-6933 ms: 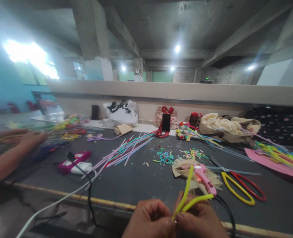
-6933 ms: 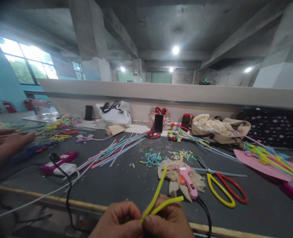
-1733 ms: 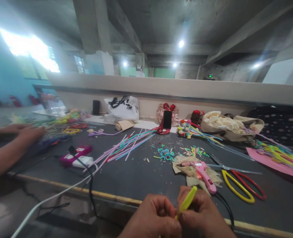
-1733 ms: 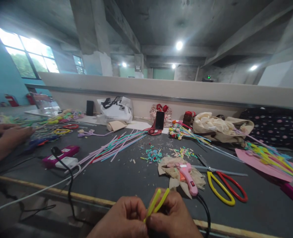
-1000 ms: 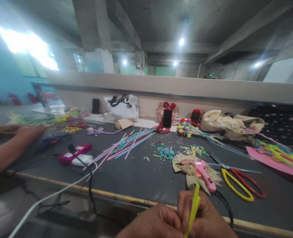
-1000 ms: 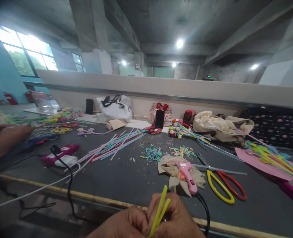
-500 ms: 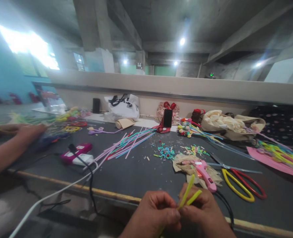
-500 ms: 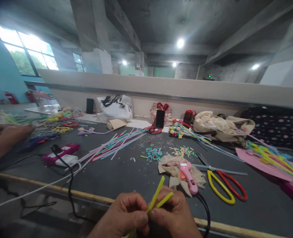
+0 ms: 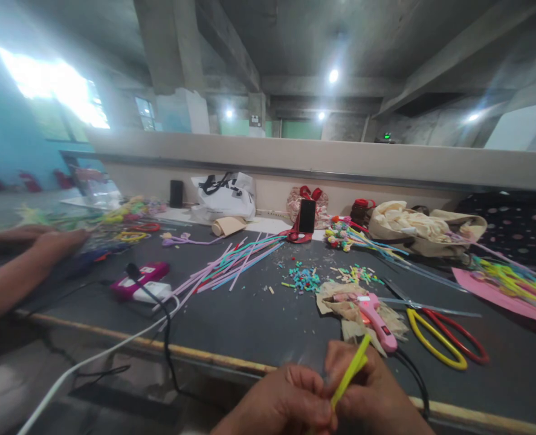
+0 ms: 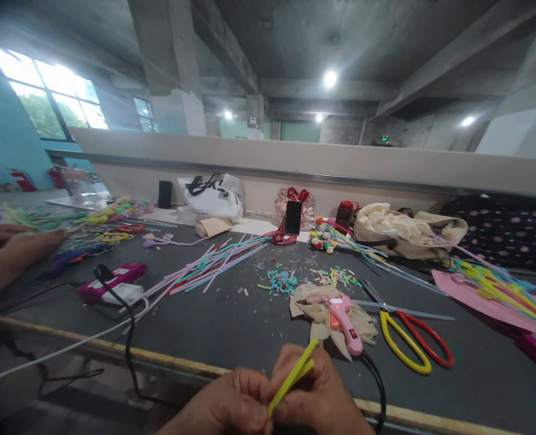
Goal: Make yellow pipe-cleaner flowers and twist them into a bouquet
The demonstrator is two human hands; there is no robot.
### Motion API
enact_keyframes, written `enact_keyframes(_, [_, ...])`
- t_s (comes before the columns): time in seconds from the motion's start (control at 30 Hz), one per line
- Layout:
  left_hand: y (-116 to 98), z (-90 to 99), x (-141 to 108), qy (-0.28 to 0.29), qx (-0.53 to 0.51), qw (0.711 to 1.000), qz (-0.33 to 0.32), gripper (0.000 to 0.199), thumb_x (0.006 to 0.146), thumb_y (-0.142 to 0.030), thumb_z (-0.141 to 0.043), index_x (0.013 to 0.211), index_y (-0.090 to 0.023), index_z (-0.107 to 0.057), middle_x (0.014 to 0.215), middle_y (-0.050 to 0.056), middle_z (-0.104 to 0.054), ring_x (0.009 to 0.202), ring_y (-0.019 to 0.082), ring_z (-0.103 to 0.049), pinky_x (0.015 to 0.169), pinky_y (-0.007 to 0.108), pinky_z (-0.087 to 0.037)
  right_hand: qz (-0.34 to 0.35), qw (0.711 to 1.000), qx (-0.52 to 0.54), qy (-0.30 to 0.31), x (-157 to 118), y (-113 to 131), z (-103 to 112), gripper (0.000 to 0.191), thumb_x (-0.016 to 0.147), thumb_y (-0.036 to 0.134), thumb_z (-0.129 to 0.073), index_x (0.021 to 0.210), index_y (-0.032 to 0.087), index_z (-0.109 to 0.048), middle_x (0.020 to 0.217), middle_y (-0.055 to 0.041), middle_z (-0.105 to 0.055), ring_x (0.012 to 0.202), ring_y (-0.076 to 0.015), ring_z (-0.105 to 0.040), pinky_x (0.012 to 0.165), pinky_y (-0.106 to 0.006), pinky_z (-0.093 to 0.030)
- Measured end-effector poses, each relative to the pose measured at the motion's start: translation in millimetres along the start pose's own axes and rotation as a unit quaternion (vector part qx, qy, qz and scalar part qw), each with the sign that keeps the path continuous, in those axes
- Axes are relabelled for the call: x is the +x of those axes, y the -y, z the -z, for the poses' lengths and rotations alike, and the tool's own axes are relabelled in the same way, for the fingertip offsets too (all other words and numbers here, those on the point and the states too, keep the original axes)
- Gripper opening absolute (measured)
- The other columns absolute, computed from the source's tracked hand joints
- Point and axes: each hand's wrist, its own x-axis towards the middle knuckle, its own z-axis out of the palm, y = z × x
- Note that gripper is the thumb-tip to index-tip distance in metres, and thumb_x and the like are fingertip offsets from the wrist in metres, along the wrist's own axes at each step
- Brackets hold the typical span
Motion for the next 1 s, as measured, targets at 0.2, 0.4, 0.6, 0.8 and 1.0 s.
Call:
enact_keyframes(0.2, [1,-0.6,-3,-0.028,0.044,0.998,-0.024,0.023,0.041,-0.027,-0.073,0.053,-0.012,-0.06,0.043,-0.002,-0.056,0.037,0.006,-0.044,0.042,0.019,-0.027,0.012,0.999,-0.05,-0.002,-1,2,4,0.007,0.057,0.02,-0.075,0.063,0.02,-0.07,0.059,0.0024,-0.055,0.054,-0.0096,-0.05,0.051,-0.02,-0.035])
enact_keyframes(0.4, [-5,-7.3,-5,-0.153,0.1,0.978,-0.105,0.015,0.047,-0.015,-0.067,0.056,-0.014,-0.056,0.045,0.0,-0.062,0.043,0.012,-0.052,0.045,0.021,-0.034,-0.003,0.994,-0.098,-0.046,1,7,2,0.012,0.063,0.029,-0.071,0.062,0.017,-0.068,0.057,0.0019,-0.054,0.054,-0.01,-0.047,0.051,-0.021,-0.033])
enact_keyframes(0.6, [-1,-1.9,-2,-0.166,0.135,0.958,-0.189,0.018,0.055,-0.027,-0.069,0.058,-0.013,-0.059,0.047,-0.002,-0.059,0.047,0.009,-0.049,0.048,0.021,-0.032,-0.028,0.994,-0.079,-0.073,3,6,1,0.013,0.06,0.031,-0.073,0.066,0.019,-0.072,0.055,0.0013,-0.054,0.05,-0.0093,-0.044,0.044,-0.02,-0.03])
enact_keyframes(0.8, [-4,-0.9,-4,-0.093,0.061,0.983,-0.146,0.024,0.053,-0.033,-0.071,0.06,-0.013,-0.06,0.045,0.0,-0.061,0.041,0.009,-0.049,0.045,0.02,-0.03,0.0,0.996,-0.041,-0.078,6,-3,2,0.01,0.056,0.027,-0.076,0.063,0.021,-0.072,0.058,0.001,-0.055,0.055,-0.0114,-0.047,0.05,-0.021,-0.034])
enact_keyframes(1.0, [-2,1.2,-1,-0.032,0.009,0.998,-0.053,0.015,0.041,-0.022,-0.068,0.046,-0.012,-0.058,0.036,-0.003,-0.053,0.031,0.005,-0.038,0.037,0.019,-0.02,-0.017,0.999,-0.032,-0.027,4,-5,2,0.009,0.055,0.026,-0.077,0.059,0.02,-0.072,0.059,0.0016,-0.056,0.053,-0.0098,-0.049,0.047,-0.019,-0.034])
